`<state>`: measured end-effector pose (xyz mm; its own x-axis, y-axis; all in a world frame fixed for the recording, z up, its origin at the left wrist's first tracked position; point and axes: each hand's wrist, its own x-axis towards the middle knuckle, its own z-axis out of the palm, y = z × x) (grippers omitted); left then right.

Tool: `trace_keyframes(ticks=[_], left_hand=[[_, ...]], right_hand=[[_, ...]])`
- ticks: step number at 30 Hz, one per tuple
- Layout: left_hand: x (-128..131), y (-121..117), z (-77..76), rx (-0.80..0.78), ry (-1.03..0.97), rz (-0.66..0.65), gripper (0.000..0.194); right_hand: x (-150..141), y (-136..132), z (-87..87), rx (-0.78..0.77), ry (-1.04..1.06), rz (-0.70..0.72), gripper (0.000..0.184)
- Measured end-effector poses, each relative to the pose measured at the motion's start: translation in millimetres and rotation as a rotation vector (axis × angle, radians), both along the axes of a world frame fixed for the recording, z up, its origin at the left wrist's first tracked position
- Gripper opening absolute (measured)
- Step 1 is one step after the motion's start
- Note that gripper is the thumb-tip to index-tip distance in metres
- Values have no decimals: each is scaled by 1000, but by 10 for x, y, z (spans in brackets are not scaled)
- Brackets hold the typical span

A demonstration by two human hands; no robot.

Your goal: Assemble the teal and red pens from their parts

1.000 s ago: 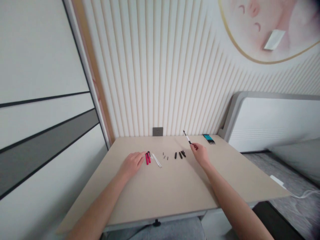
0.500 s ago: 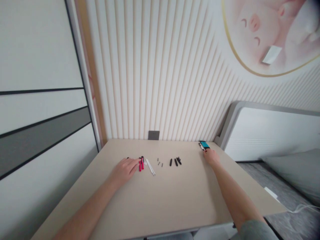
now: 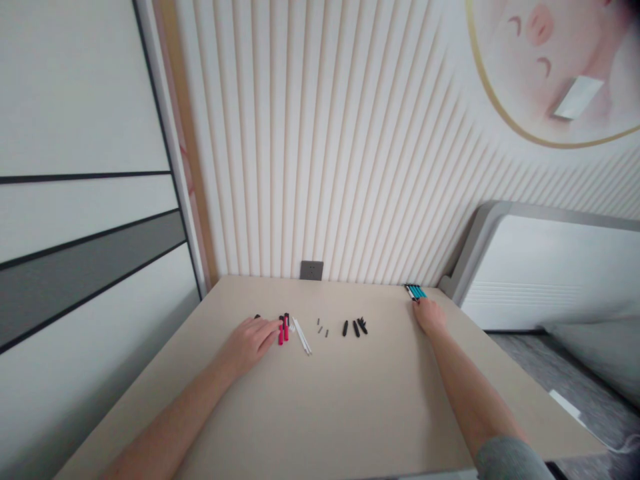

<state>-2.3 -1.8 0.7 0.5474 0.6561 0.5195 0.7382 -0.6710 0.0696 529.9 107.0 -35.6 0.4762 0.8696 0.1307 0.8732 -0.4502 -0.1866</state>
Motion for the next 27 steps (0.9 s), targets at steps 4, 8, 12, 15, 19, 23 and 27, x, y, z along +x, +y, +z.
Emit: trace_keyframes(ticks=[4,8,12,15,19,23,27], left_hand=[[4,-2,-5,-3,-3,1,29],[-1,3,-14,-13,0,31,28],[-30,19,-29,-48,-15,86,28],[-55,23,-42,-82,-31,146,26],[-68,-4,-55,-113,-54,192,26],[-78,-52,-42,-116,-53,209,32],[-122,-75,-13,-62,-57,235,44]], right_hand=[[-33,-12,-5,16,-6,-7,39],[-106,-114,-5,48,-13,0,40],[-261,-280,54,157,-29,38,39],[-528,-429,168,329,-11,191,34],[-1183,-691,370,574,52,602,32],[-1965,-968,456,631,49,835,36],[-2415,-1156,339,561,-12,925,57]])
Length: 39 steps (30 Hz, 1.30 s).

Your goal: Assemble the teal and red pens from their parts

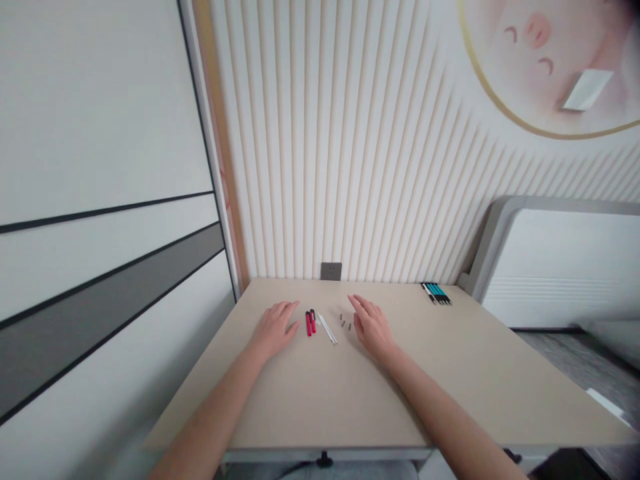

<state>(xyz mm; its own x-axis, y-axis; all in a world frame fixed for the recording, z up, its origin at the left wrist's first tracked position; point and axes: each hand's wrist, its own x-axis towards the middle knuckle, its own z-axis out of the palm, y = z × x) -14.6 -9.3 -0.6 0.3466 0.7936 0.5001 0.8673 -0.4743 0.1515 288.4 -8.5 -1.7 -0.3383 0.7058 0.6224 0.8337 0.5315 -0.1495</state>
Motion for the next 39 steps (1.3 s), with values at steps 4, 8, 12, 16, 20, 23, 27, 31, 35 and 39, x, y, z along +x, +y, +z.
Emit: trace_keyframes(ticks=[4,8,12,16,20,23,27,31,35,39], left_hand=[[-45,17,14,20,-6,-3,49],[-95,68,-24,-30,4,13,51],[-187,111,-88,-111,-1,55,48],[-235,107,-101,-169,28,83,36],[-210,86,-82,-146,52,93,28],[-199,94,-96,-134,45,91,26],[-214,139,-136,-131,-14,61,24],[-209,164,-151,-147,-49,36,23],[-184,162,-154,-159,-62,20,23],[-157,150,-124,-117,-128,6,31]], right_hand=[[-19,-126,-128,-61,-100,27,57],[79,-186,-136,-105,-90,-43,43],[133,-143,-139,-118,-78,-104,37],[220,-92,-174,-108,-51,-142,32],[345,-44,-231,-102,-2,-203,27],[434,4,-275,-119,51,-259,28],[537,51,-291,-155,109,-302,29],[589,59,-279,-204,129,-343,28],[568,44,-272,-221,116,-340,28],[503,27,-273,-194,88,-306,27]])
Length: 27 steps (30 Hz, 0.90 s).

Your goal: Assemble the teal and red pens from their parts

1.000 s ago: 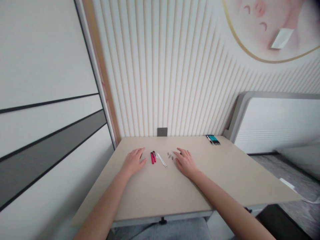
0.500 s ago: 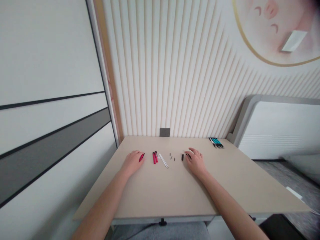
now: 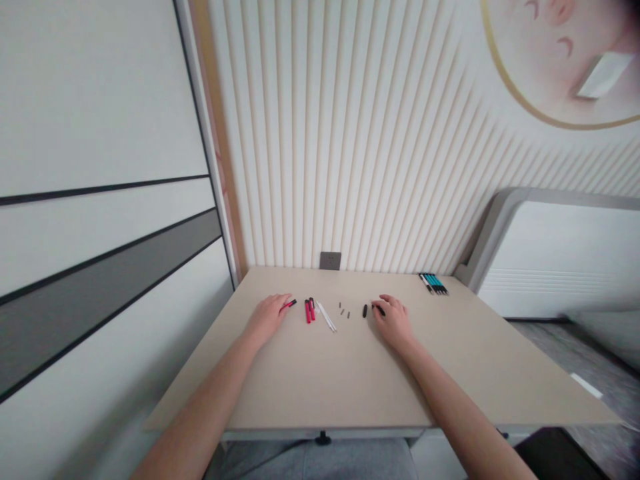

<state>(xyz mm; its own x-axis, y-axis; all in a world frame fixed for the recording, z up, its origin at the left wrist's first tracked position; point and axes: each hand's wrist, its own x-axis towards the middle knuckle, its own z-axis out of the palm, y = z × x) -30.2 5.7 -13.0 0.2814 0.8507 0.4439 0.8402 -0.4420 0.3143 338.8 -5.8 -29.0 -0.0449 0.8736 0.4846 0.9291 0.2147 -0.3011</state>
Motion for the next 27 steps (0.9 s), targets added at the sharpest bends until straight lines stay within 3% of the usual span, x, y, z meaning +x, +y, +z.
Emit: trace_keyframes(ticks=[5,12,19,27], left_hand=[[87,-50,112,58,-237,-82,42],[198,-78,152,-82,-605,-117,34],[224,-114,162,-112,-753,-121,31],[237,-76,109,-127,-757,-151,27]], right_hand=[[-190,-104,72,57,-76,148,28],[-793,-191,257,58,-197,428,28],[-1286,79,235,-36,-160,382,25],[-1319,95,148,-56,-83,395,25]])
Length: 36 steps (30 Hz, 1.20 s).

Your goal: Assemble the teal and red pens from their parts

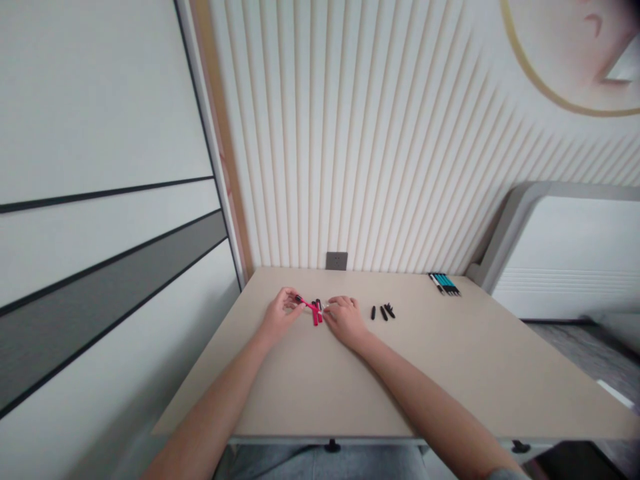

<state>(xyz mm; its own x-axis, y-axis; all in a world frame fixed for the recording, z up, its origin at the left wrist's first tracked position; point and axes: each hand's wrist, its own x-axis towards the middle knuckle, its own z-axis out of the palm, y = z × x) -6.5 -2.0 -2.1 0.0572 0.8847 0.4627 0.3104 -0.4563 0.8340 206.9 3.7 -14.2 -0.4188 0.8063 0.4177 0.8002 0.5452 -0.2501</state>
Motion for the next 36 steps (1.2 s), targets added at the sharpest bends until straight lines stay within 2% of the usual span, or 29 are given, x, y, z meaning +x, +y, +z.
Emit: trace_keyframes(ticks=[8,12,14,18,20,23,27,32,36], left_hand=[[-23,18,-44,-16,73,12,24],[-14,16,-67,-27,138,29,22],[5,11,-66,-32,182,51,22],[41,3,-44,-54,258,58,21],[46,-3,-30,-49,269,64,20],[46,-18,-14,-35,258,79,22],[53,-36,-10,-33,251,83,23],[59,-31,-17,-39,263,54,20],[44,-27,-15,-47,268,55,18]], right_hand=[[4,8,12,-76,77,0,21],[67,-121,129,-18,94,21,25],[92,-276,222,20,108,143,28],[17,-662,348,62,16,674,36],[-86,-800,341,59,-41,791,41],[-250,-865,263,41,-90,825,40],[-358,-808,151,15,-78,844,31],[-340,-786,93,13,-22,818,26],[-241,-742,110,18,-1,758,24]])
